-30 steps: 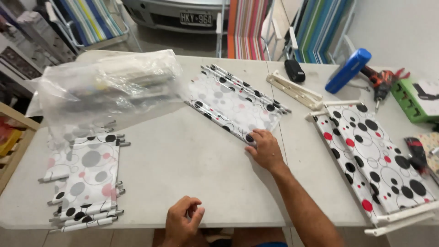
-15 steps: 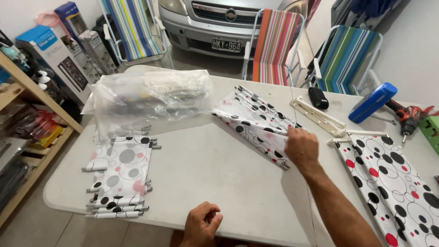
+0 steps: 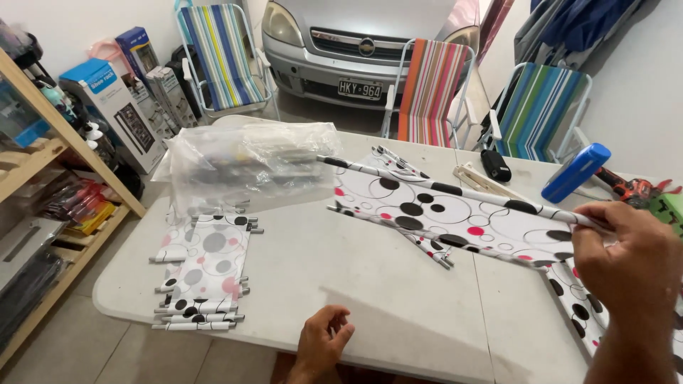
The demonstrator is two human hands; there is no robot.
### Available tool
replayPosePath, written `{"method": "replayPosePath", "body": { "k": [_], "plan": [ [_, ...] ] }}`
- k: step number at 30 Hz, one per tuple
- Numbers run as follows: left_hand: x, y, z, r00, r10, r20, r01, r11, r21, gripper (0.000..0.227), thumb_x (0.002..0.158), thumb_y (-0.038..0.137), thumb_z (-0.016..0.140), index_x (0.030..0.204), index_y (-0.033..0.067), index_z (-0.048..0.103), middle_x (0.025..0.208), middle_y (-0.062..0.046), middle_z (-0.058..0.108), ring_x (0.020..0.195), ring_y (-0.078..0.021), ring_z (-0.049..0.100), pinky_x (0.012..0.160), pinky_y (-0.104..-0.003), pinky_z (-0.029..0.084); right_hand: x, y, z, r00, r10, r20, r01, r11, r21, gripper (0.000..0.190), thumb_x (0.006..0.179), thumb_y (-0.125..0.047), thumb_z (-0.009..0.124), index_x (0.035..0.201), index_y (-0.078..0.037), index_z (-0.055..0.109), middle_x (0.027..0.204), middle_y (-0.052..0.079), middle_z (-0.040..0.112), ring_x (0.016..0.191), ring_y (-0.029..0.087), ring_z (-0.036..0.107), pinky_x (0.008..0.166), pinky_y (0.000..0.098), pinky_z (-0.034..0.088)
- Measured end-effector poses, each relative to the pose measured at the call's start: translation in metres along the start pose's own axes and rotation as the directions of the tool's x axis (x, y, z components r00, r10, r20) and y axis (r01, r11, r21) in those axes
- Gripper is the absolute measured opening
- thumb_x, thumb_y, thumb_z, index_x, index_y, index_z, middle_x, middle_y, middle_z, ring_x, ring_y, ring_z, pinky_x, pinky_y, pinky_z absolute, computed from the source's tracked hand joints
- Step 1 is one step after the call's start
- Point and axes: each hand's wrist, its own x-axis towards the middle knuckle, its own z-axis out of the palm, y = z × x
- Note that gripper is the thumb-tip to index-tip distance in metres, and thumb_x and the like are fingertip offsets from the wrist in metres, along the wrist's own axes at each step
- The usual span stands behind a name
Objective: Assembling a multi-tier shelving unit by inserting support rods into fabric shelf sleeves and connecting the plastic frame pieces.
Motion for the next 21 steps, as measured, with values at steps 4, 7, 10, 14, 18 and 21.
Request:
{"method": "replayPosePath", "body": {
  "k": [4,7,10,14,18,21],
  "plan": [
    [0.015,-0.009,0.002,0.990,-0.106,0.095,0.129,0.946,-0.298,0.069,0.079,0.032,0.078,0.141,0.0180,0.053,0.128,-0.001,0.068,0.105,-0.0143,0.068,0.086,-0.030,0.054,0.007,-0.001,0.022,0.888,0.228,0.400,-0.343,0.907,0.243,0.026,0.092,-0.003,0.068,0.117,0.000,0.074,0.104,0.021,0.077,0.092,0.031,0.070,0.080,0.0406,0.058],
    [0.026,-0.033,0.010,0.990,0.101,0.102,-0.017,0.790,-0.613,0.109,0.075,0.061,0.077,0.158,0.0166,0.022,0.159,-0.014,0.042,0.140,-0.0285,0.049,0.103,-0.043,0.049,0.005,0.014,0.079,0.662,0.242,0.709,-0.618,0.712,0.334,0.021,0.091,-0.002,0.062,0.103,0.000,0.079,0.090,0.018,0.073,0.080,0.029,0.062,0.077,0.0416,0.049],
    [0.036,-0.076,0.024,0.999,-0.029,-0.012,0.004,0.493,-0.870,0.063,0.081,0.024,0.078,0.126,0.0002,0.042,0.113,-0.028,0.071,0.111,-0.0435,0.067,0.102,-0.059,0.053,-0.002,0.019,0.147,0.533,0.106,0.840,-0.630,0.712,0.310,0.016,0.087,-0.007,0.064,0.092,-0.003,0.079,0.082,0.012,0.070,0.075,0.022,0.060,0.075,0.0334,0.045],
    [0.021,-0.050,0.013,0.943,-0.309,-0.123,0.073,0.553,-0.830,0.009,0.088,0.006,0.068,0.096,0.0005,0.066,0.080,-0.016,0.071,0.069,-0.0304,0.066,0.059,-0.044,0.058,-0.022,0.004,0.212,0.429,0.105,0.897,-0.629,0.748,0.213,0.019,0.088,-0.012,0.063,0.099,-0.005,0.077,0.087,0.008,0.067,0.076,0.017,0.055,0.072,0.0310,0.043],
    [0.010,-0.078,0.010,0.849,-0.522,-0.080,0.256,0.539,-0.802,0.023,0.095,0.011,0.064,0.112,-0.0049,0.066,0.091,-0.025,0.075,0.076,-0.0342,0.071,0.049,-0.040,0.057,-0.035,-0.025,0.234,0.401,0.095,0.911,-0.536,0.831,0.149,0.025,0.095,-0.028,0.067,0.108,-0.012,0.080,0.098,0.003,0.073,0.078,0.013,0.059,0.073,0.0279,0.046],
    [0.006,-0.025,-0.023,0.675,-0.738,-0.003,0.527,0.485,-0.698,0.049,0.098,0.026,0.057,0.138,-0.0021,0.053,0.117,-0.029,0.069,0.100,-0.0479,0.070,0.068,-0.059,0.057,-0.030,-0.036,0.234,0.376,0.088,0.922,-0.376,0.924,0.065,0.020,0.096,-0.026,0.062,0.108,-0.016,0.075,0.105,0.002,0.073,0.091,0.016,0.065,0.081,0.0321,0.050]
  ]
}}
